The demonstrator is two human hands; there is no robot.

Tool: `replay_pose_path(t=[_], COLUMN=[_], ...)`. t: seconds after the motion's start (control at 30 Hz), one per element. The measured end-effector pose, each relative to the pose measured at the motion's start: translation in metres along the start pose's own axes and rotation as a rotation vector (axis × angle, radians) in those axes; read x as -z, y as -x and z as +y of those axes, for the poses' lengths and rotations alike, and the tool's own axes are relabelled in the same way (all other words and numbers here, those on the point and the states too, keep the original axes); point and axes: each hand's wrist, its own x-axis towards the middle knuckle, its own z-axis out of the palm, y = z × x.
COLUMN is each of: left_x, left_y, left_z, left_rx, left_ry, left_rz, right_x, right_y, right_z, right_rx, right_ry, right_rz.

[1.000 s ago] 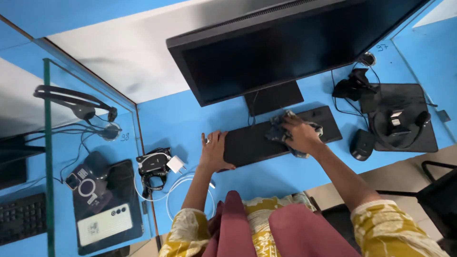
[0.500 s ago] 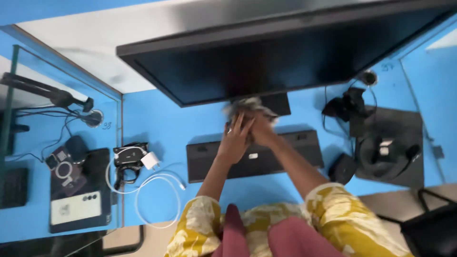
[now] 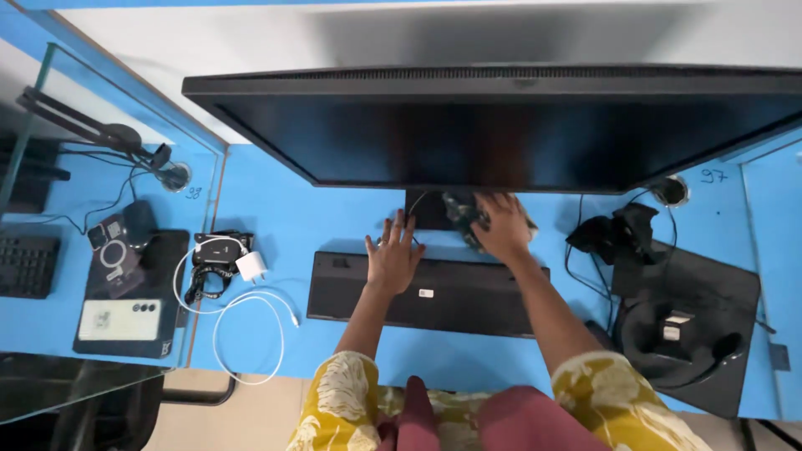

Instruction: Cleaning a computer workspace using a cloth.

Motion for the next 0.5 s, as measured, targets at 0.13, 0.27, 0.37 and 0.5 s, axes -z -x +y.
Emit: replay_pose_path(t=[0.13,0.27,0.37,0.5], left_x=[-0.009,-0.008,-0.007,-0.022], left_y=[-0.010,-0.011,-0.011,-0.019], left_z=[0.010,0.021,0.019,0.011], left_rx=[0.023,0.088,0.111,0.101], left_ry=[0.104,0.062,0.075,0.127], left_rz=[-0.032,-0.054,-0.068,-0.073], right_x=[-0.016,-0.024,-0.031,-0.057], right_y=[0.018,-0.010,-0.050,-0.082], right_z=[-0.017,-0.051,-0.066,-0.074], right_rx=[0.075,0.499,0.359,0.163], right_ry=[0.315,0.165,-0.052,0.021], right_rz=[0.124,0.008,-0.161,-0.273])
